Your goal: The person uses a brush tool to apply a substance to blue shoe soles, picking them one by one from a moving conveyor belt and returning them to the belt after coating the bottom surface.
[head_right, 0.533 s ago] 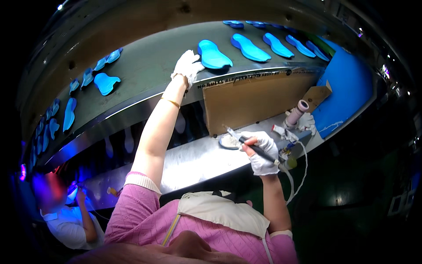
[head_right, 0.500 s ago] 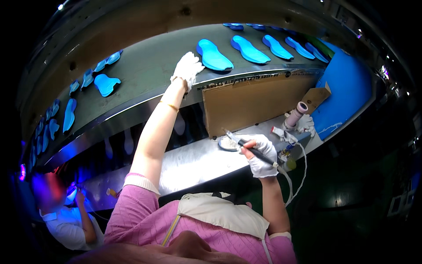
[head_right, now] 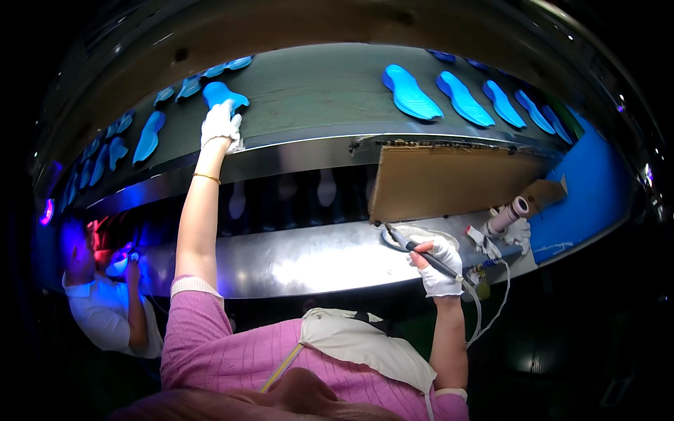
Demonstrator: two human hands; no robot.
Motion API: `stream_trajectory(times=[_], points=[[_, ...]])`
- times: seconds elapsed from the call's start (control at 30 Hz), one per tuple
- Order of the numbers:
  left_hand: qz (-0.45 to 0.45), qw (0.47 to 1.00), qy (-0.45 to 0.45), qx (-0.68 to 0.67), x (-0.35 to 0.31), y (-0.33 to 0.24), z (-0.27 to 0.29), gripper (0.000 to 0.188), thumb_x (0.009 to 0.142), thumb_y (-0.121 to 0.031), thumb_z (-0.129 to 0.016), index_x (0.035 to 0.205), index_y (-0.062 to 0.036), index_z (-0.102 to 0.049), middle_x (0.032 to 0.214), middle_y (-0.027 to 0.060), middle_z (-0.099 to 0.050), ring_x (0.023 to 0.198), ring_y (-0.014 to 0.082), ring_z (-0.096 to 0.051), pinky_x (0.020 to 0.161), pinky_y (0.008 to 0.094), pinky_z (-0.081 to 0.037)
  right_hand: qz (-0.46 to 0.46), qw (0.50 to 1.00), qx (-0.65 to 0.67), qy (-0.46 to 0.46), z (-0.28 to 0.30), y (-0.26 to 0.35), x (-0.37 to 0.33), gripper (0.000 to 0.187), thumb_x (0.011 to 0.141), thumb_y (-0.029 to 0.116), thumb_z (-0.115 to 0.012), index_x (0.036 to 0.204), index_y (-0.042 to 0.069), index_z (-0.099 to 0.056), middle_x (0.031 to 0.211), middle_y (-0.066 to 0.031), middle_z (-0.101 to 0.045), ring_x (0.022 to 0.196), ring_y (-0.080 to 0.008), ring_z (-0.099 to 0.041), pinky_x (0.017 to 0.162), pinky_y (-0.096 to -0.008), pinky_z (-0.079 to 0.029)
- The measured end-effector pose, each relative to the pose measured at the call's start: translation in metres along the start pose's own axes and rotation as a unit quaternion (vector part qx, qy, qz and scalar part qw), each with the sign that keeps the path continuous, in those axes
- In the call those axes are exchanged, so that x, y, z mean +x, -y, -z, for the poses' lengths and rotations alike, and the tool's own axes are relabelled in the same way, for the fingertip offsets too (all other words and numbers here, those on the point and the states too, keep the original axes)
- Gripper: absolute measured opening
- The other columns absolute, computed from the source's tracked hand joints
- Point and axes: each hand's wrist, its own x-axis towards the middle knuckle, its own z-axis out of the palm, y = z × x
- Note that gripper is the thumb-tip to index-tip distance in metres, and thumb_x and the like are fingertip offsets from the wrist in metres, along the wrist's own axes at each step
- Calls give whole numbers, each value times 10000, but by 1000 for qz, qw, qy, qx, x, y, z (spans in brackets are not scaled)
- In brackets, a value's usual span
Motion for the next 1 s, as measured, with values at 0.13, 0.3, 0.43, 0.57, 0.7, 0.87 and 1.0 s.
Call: stream_trajectory(times=[0.13,0.3,0.43,0.57,0.7,0.87,1.0], points=[[-125,966,-100,-204,-50,-9,40,204,695,-243,-717,853,-121,-677,831,101,-592,795,269,-559,731,375,-462,-11,1000,7,22,-5,-2,1,125,757,-63,-639,843,10,-583,766,-58,-618,695,-113,-611,664,-223,-491],[-54,750,-202,-628,-75,-24,100,194,882,-176,-594,982,-10,-590,893,51,-600,842,129,-542,797,262,-441,-20,999,14,30,-6,-1,6,122,767,-64,-632,845,13,-577,766,-53,-611,698,-111,-602,669,-226,-487],[-41,548,-174,-817,-81,-29,150,479,984,-358,-288,875,-14,-603,907,146,-611,761,164,-532,743,274,-441,14,1000,9,0,-7,-13,13,147,762,-73,-634,856,23,-573,810,-46,-603,728,-97,-577,680,-214,-465],[-145,317,202,-915,-92,-50,121,558,975,-366,-237,559,-86,-483,788,187,-574,654,219,-472,637,323,-425,13,999,-16,26,-13,-12,9,132,755,-59,-632,840,21,-572,861,-56,-613,740,-96,-571,703,-219,-462],[53,103,412,-904,-171,-106,51,653,935,-517,-267,612,-46,-581,1112,241,-558,1022,360,-525,865,414,-452,-15,998,-44,40,-8,-20,2,125,749,-53,-642,817,25,-570,781,-46,-608,708,-96,-586,669,-223,-471],[283,20,481,-830,-248,-139,58,928,734,-791,-337,1343,-91,-371,1279,207,-465,1234,416,-371,997,569,-328,-23,999,41,-14,-7,-11,-6,150,768,-62,-622,848,36,-541,719,-43,-596,636,-73,-563,578,-201,-455],[276,85,512,-809,-254,-159,51,882,757,-772,-327,1288,-75,-430,1215,178,-520,1090,414,-513,941,566,-396,40,999,-18,10,-18,2,-4,153,764,-42,-634,852,37,-536,750,-31,-596,656,-77,-558,619,-217,-455]])
